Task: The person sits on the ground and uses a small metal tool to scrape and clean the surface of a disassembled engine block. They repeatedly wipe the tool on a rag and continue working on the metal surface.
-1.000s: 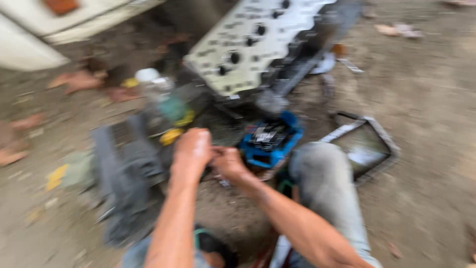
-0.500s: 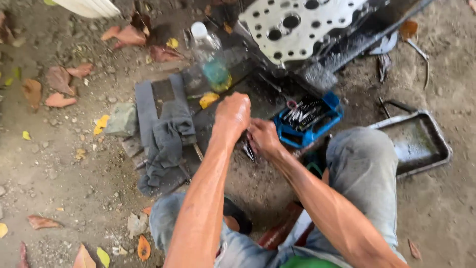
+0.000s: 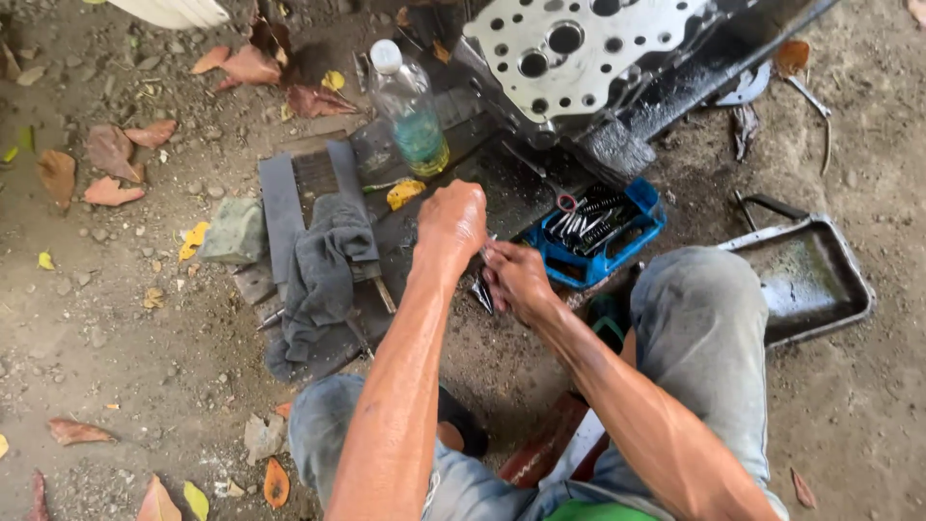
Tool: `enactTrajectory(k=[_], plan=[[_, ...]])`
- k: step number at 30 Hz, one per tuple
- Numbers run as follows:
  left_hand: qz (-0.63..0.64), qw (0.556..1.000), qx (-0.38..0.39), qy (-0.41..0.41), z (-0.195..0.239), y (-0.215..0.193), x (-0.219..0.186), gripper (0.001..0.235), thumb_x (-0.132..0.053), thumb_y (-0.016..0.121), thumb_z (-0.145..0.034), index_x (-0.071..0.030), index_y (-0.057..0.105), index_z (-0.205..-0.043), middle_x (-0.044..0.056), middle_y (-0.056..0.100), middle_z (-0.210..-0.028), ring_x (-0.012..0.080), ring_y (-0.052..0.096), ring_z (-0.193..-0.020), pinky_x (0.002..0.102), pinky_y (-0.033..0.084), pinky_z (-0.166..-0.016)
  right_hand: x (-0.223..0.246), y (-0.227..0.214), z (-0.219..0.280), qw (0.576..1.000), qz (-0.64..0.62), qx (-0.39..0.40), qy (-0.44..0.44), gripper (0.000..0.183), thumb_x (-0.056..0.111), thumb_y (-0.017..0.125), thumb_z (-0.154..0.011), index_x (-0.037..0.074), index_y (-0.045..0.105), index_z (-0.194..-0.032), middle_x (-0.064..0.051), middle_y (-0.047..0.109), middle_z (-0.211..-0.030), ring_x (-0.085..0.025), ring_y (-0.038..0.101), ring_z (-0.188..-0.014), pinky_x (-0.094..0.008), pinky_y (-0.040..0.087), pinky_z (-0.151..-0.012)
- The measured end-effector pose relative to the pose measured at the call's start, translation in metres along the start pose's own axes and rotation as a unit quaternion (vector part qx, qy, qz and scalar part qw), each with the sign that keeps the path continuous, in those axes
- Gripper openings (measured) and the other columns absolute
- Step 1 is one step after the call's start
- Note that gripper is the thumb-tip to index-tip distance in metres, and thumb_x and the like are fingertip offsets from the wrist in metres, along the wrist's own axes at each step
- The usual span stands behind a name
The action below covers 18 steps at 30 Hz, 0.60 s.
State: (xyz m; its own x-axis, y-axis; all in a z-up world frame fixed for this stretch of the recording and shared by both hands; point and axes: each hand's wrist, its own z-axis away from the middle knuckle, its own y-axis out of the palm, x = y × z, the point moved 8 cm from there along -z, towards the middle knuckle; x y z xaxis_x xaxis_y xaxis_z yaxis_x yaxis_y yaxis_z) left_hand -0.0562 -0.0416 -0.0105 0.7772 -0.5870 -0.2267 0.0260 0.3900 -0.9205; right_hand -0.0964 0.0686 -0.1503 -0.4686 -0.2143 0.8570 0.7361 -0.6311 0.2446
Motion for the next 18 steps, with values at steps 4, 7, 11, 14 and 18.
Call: enactTrajectory(k=[4, 7, 11, 14, 18], plan=[[-0.004, 1.000, 0.011, -0.004, 0.013, -0.004, -0.005, 0.017, 0.003, 0.067, -0.082, -0.001, 0.080, -0.092, 0.022, 0.078, -0.099, 0.0454, 0.074, -0.103, 0.055, 0.061, -0.087, 0.009, 0.009, 0.007, 0.998, -0.046, 0.003, 0.044, 0.027, 0.012, 0.055, -0.095, -0.004, 0.067, -0.114, -0.011, 0.050, -0.057, -0.019, 0.045, -0.027, -0.034, 0.033, -0.018], [-0.002, 1.000, 0.000, 0.005, 0.004, -0.010, 0.001, 0.016, -0.004, 0.078, -0.080, 0.001, 0.079, -0.095, 0.025, 0.077, -0.100, 0.0478, 0.073, -0.103, 0.058, 0.061, -0.086, 0.027, 0.023, -0.002, 0.994, -0.081, 0.058, 0.048, 0.025, 0.008, 0.048, -0.092, 0.000, 0.060, -0.072, -0.009, 0.042, -0.044, -0.018, 0.037, -0.025, -0.033, 0.028, -0.021], [0.000, 1.000, -0.009, 0.000, 0.003, -0.007, 0.002, 0.014, -0.001, 0.073, -0.080, -0.001, 0.080, -0.092, 0.023, 0.077, -0.096, 0.0468, 0.074, -0.100, 0.057, 0.062, -0.084, 0.020, 0.020, 0.013, 0.987, -0.107, 0.067, 0.096, 0.018, 0.015, 0.049, -0.099, 0.000, 0.057, -0.092, -0.008, 0.043, -0.052, -0.016, 0.038, -0.030, -0.031, 0.030, -0.025], [0.006, 1.000, 0.000, 0.001, 0.027, -0.015, -0.011, 0.015, 0.001, 0.068, -0.084, 0.002, 0.079, -0.095, 0.025, 0.077, -0.099, 0.0468, 0.073, -0.101, 0.057, 0.062, -0.085, 0.018, 0.023, 0.009, 0.996, -0.061, 0.049, 0.044, 0.029, 0.011, 0.044, -0.092, -0.001, 0.055, -0.068, -0.015, 0.043, -0.040, -0.024, 0.042, -0.024, -0.036, 0.028, -0.022], [0.009, 1.000, 0.002, 0.000, 0.001, 0.002, 0.007, 0.023, -0.005, 0.084, -0.069, -0.002, 0.080, -0.092, 0.022, 0.077, -0.096, 0.0483, 0.073, -0.100, 0.058, 0.061, -0.086, 0.022, 0.013, 0.024, 0.997, -0.058, -0.003, 0.046, 0.025, 0.010, 0.059, -0.097, -0.007, 0.065, -0.114, -0.010, 0.050, -0.056, -0.017, 0.046, -0.030, -0.033, 0.035, -0.020]])
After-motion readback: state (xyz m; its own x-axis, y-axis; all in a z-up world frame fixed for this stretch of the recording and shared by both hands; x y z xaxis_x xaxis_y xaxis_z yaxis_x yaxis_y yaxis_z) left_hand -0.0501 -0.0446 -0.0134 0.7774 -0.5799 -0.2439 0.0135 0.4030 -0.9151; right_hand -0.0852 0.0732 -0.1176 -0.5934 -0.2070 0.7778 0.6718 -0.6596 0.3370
